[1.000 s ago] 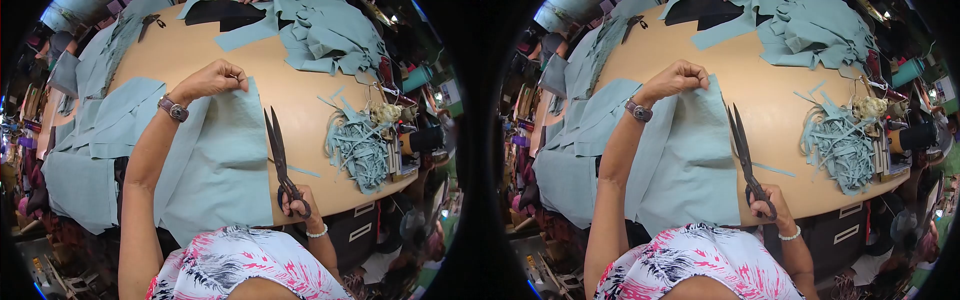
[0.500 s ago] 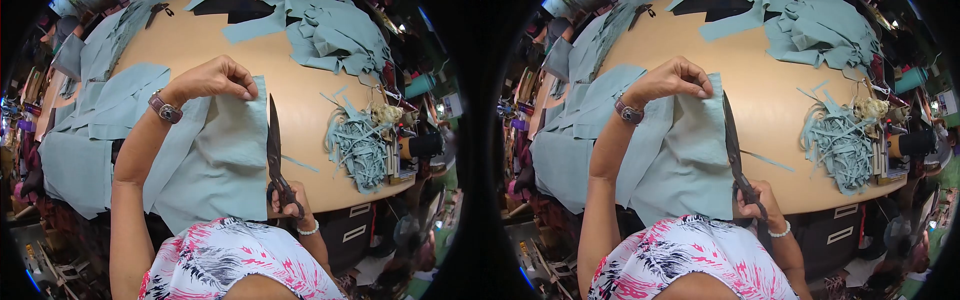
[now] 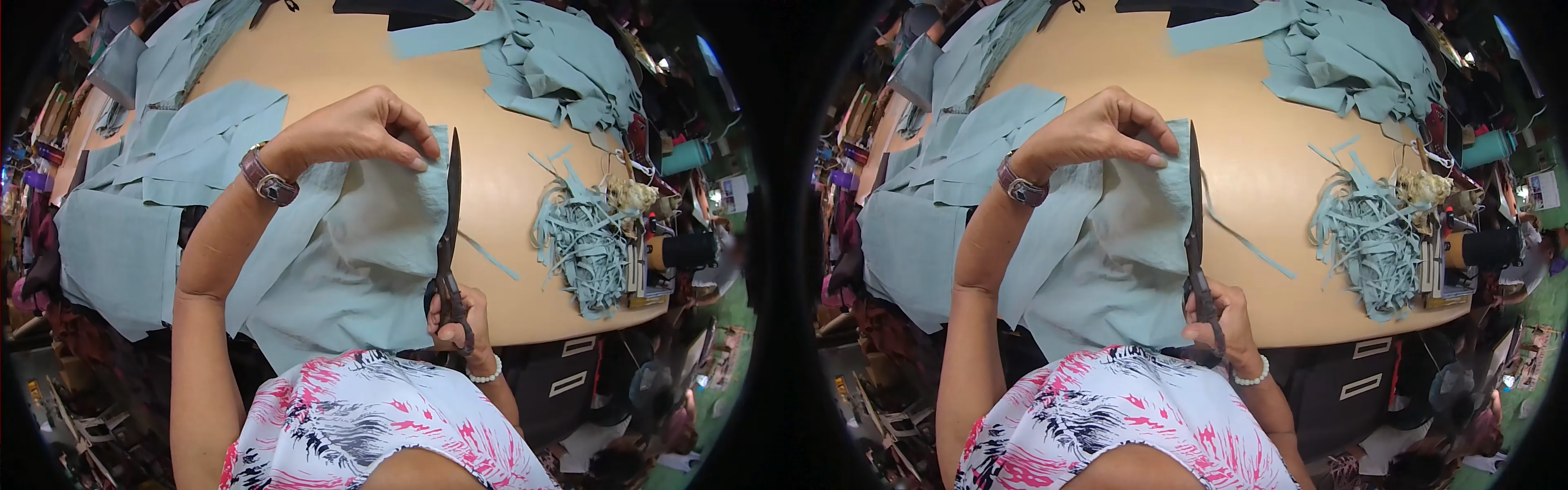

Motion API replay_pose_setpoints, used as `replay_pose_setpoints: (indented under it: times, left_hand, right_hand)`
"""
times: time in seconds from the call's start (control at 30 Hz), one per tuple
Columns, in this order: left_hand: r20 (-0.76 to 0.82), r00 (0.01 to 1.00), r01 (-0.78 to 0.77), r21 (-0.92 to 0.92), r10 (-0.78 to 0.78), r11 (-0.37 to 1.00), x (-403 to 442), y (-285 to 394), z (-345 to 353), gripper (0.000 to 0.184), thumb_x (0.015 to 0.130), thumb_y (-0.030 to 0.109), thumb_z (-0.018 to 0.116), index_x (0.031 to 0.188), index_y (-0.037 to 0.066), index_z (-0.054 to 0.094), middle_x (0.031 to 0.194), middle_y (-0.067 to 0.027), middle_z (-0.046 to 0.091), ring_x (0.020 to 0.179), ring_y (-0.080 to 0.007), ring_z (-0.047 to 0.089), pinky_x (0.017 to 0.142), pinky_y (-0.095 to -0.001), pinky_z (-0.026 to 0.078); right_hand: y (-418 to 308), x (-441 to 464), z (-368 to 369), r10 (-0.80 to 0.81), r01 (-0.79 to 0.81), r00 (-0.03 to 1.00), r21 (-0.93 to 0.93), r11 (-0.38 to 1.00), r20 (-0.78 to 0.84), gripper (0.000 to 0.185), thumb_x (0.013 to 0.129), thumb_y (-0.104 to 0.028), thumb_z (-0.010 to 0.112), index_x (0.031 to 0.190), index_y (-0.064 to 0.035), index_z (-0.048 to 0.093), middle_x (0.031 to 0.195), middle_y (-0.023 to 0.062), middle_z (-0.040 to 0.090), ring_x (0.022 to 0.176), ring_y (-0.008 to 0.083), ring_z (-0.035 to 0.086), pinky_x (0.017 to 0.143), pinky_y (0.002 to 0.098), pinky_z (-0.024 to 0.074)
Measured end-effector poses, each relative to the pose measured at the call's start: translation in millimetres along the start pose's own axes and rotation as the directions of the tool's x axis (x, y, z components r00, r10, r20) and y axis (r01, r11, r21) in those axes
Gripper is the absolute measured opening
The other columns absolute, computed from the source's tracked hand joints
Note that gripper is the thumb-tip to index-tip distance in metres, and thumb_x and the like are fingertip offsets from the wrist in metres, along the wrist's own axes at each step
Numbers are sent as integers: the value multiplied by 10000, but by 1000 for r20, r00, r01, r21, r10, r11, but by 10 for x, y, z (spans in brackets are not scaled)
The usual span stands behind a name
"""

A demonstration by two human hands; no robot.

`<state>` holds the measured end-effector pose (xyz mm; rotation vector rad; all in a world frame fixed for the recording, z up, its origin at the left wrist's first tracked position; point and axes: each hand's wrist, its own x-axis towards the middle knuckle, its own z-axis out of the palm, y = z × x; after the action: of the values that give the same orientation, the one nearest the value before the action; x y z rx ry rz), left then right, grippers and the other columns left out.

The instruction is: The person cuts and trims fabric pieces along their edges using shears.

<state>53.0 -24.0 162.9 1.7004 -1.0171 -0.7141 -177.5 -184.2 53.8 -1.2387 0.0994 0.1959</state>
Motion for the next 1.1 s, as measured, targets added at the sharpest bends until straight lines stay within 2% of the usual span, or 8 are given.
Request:
replay_pose_setpoints:
  times: [0.1, 0.2, 0.4, 0.8, 0.9, 1.0, 1.1]
  left_hand:
    - [13, 1000, -20, 39, 19, 999, -24, 6, -11, 218, 699, 108, 705, 877, -9, 664, 812, -39, 649, 755, -91, 578, 725, -212, 444]
    - [44, 999, -32, -24, 33, 999, -32, -38, 1, 225, 703, 107, 703, 889, -13, 660, 830, -47, 652, 778, -101, 582, 743, -220, 446]
    - [34, 997, -70, 1, 69, 998, -59, -34, -6, 231, 708, 107, 700, 899, -15, 658, 847, -57, 654, 798, -110, 582, 757, -226, 443]
    - [-15, 998, -58, 9, 58, 998, -143, -8, -17, 231, 706, 87, 693, 913, -10, 659, 845, -52, 652, 778, -98, 577, 737, -217, 448]
    - [-9, 999, -49, 2, 49, 999, -157, 13, -10, 224, 706, 76, 691, 911, -10, 659, 839, -50, 653, 767, -97, 578, 735, -217, 448]
    - [-13, 1000, -17, 1, 17, 1000, -163, 4, -4, 244, 699, 106, 680, 914, -8, 659, 852, -75, 658, 784, -124, 592, 752, -234, 450]
    - [-16, 999, -30, 11, 30, 999, -147, -38, -15, 239, 695, 107, 680, 907, -1, 664, 841, -66, 661, 752, -102, 573, 711, -220, 441]
  right_hand:
    - [1, 16, 16, -18, 17, 1000, -63, 998, -13, 497, 542, -385, 834, 710, -37, 521, 630, -6, 508, 554, 65, 465, 498, 197, 359]
    - [-22, 33, 44, -23, 22, 1000, -68, 997, -17, 496, 540, -377, 836, 709, -34, 520, 632, -6, 507, 552, 64, 461, 496, 198, 357]
    - [22, 22, 67, -1, -1, 998, -36, 999, -57, 499, 537, -376, 837, 703, -29, 519, 629, -9, 500, 549, 64, 453, 489, 198, 346]
    - [68, -24, 87, -47, 23, 994, -229, 973, -99, 456, 602, -374, 803, 668, -27, 515, 563, -23, 465, 504, 61, 417, 460, 211, 335]
    - [72, -31, 92, -51, 29, 995, -233, 972, -91, 427, 622, -342, 798, 655, -31, 507, 535, -30, 450, 481, 60, 406, 442, 214, 328]
    - [37, -43, 125, 13, -36, 994, -204, 978, -111, 396, 637, -302, 793, 643, -36, 500, 523, -32, 440, 473, 58, 397, 432, 217, 321]
    - [16, -31, 141, 8, -49, 989, -274, 960, -146, 351, 651, -240, 786, 638, -40, 498, 521, -35, 433, 479, 53, 389, 436, 215, 310]
